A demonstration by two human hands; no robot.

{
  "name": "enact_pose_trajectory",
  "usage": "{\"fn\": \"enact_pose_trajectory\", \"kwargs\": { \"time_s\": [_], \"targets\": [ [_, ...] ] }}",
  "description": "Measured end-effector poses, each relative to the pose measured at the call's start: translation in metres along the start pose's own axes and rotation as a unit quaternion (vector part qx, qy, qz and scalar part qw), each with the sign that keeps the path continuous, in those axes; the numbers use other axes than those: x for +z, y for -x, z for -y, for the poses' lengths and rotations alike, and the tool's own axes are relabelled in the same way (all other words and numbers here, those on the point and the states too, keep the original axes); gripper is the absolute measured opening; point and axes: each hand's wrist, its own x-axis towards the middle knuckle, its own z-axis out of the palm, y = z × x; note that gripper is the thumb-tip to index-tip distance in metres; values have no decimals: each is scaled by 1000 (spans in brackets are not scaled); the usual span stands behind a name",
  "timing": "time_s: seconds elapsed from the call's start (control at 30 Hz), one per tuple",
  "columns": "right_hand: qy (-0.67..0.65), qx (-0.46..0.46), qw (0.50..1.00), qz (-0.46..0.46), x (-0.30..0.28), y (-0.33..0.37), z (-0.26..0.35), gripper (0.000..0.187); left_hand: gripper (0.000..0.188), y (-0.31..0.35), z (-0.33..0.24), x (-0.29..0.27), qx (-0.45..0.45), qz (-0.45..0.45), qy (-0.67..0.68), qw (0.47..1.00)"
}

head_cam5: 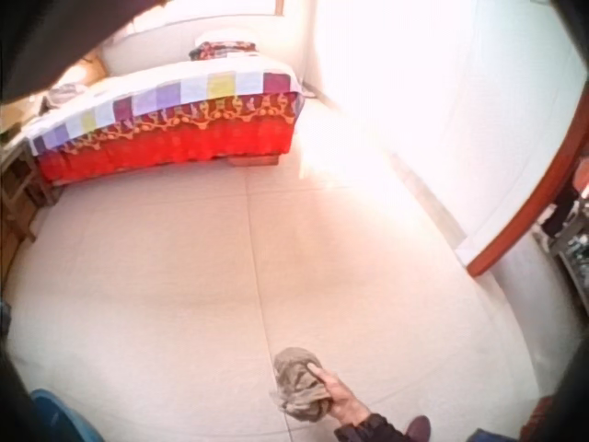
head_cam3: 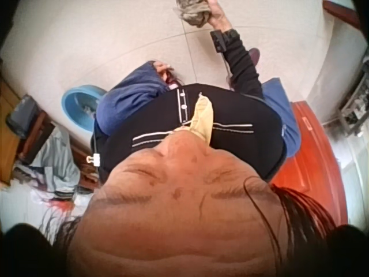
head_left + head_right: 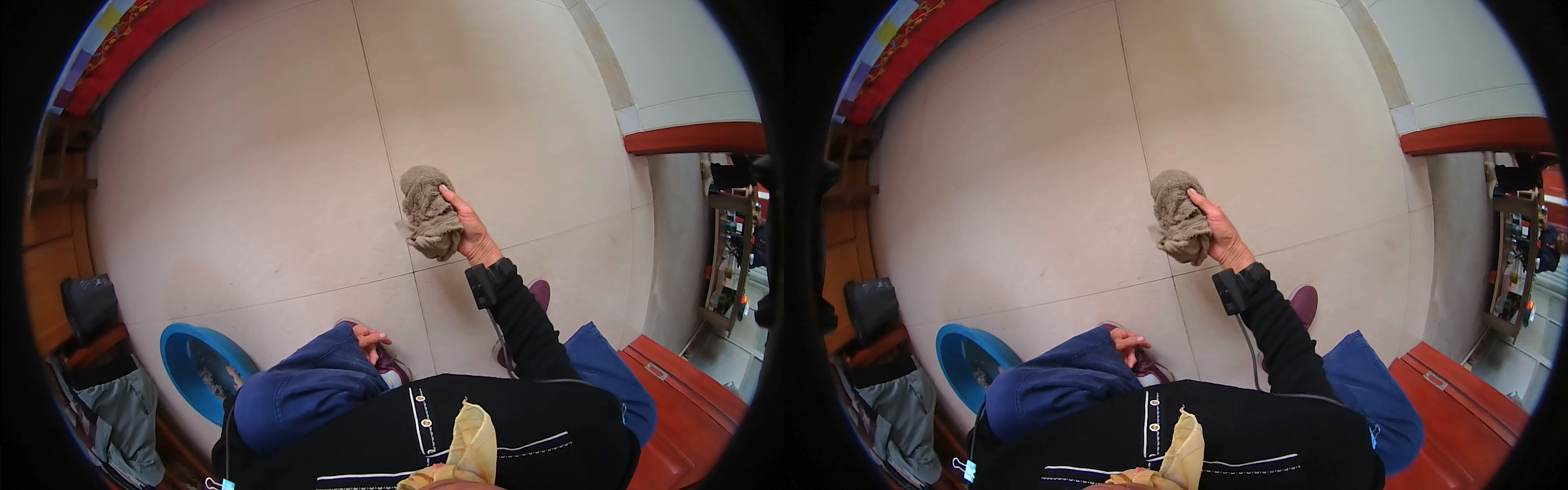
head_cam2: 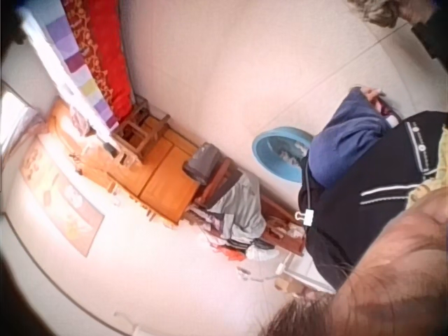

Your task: The person kneels on the floor and wipes the tiled surface with a cloth. They periodically dip the cloth into a blue basin of water, wring it out, and continue wiping the floor.

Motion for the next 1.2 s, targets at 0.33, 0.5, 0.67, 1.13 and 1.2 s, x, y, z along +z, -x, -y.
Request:
{"fn": "enact_pose_trajectory", "kwargs": {
  "time_s": [0.33, 0.5, 0.67, 1.13, 1.2],
  "targets": [
    [-105, 7, 994, 17, 8, 9, -31, 52, 38, 36, -144, 16, 519, -437, -330, 656],
    [-65, 4, 997, 49, 16, 12, -39, 52, 48, 38, -178, 39, 562, -449, -339, 607],
    [-72, 12, 996, 49, 21, 13, -43, 50, 35, 32, -172, 39, 564, -408, -232, 680],
    [-60, 21, 997, 34, 28, 24, -45, 51, 36, 53, -194, 27, 589, -504, -260, 575],
    [-66, 33, 997, 31, 28, 25, -46, 51, 30, 57, -199, 27, 577, -469, -272, 611]
  ]
}}
